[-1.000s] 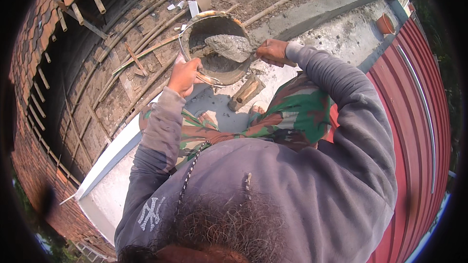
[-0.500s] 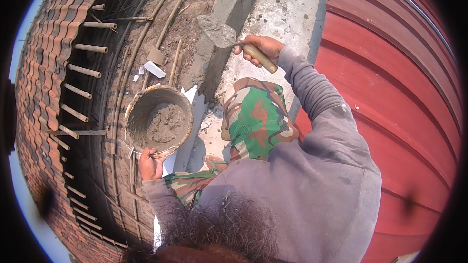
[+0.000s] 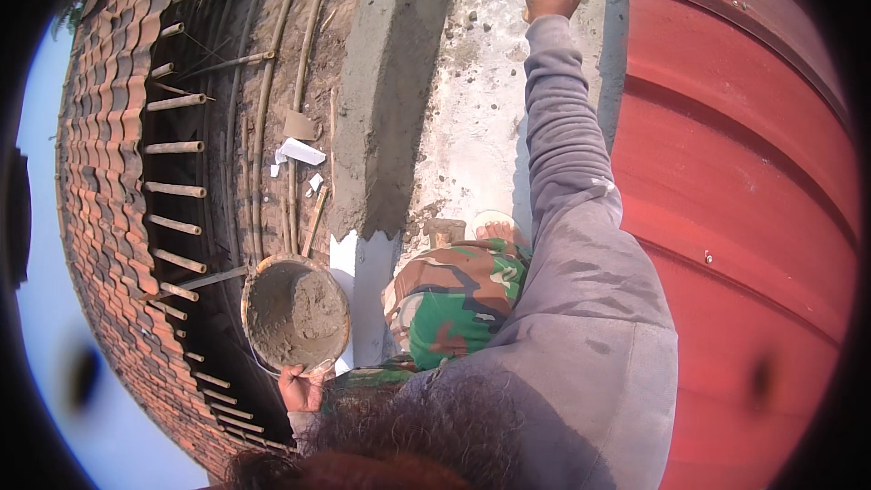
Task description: The person applies cement mortar to a gap along a concrete roof ledge using a trowel. The person takes cement from a bucket and smooths it onto the surface.
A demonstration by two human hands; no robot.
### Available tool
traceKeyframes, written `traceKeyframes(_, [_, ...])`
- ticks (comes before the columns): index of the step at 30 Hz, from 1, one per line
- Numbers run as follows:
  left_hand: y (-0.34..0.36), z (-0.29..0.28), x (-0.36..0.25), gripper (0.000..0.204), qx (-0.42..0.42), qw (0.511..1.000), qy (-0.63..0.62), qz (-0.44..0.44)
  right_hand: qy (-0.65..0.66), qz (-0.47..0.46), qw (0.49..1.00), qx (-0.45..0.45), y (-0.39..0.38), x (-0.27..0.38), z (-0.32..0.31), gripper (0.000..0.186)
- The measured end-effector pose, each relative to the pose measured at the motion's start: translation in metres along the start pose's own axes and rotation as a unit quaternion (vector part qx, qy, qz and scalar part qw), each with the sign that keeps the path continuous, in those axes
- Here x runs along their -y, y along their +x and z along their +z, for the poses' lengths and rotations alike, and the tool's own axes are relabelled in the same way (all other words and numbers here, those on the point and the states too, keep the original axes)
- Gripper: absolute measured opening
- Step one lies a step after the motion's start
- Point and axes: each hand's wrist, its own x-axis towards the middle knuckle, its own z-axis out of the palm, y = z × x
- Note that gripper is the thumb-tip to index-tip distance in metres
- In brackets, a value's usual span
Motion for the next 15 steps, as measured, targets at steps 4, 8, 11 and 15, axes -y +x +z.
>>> traceKeyframes(4, [0.007, 0.002, -0.011, 0.062, 0.006, 0.999, 0.0, -0.034, -0.204, 0.026, 0.97, -0.126, -0.033, -0.06, 0.08, 0.041])
traceKeyframes(8, [0.012, -0.061, -0.019, 0.064, -0.07, 0.989, -0.063, -0.118, -0.089, 0.147, 0.962, 0.215, -0.145, -0.068, 0.132, 0.058])
traceKeyframes(11, [0.011, -0.122, -0.025, 0.066, -0.159, 0.966, -0.125, -0.16, 0.154, 0.25, 0.926, 0.238, -0.172, -0.022, 0.093, 0.043])
traceKeyframes(15, [0.018, -0.042, -0.009, 0.069, -0.086, 0.991, -0.054, -0.09, -0.002, 0.341, 0.916, 0.209, -0.09, -0.098, 0.062, 0.042])
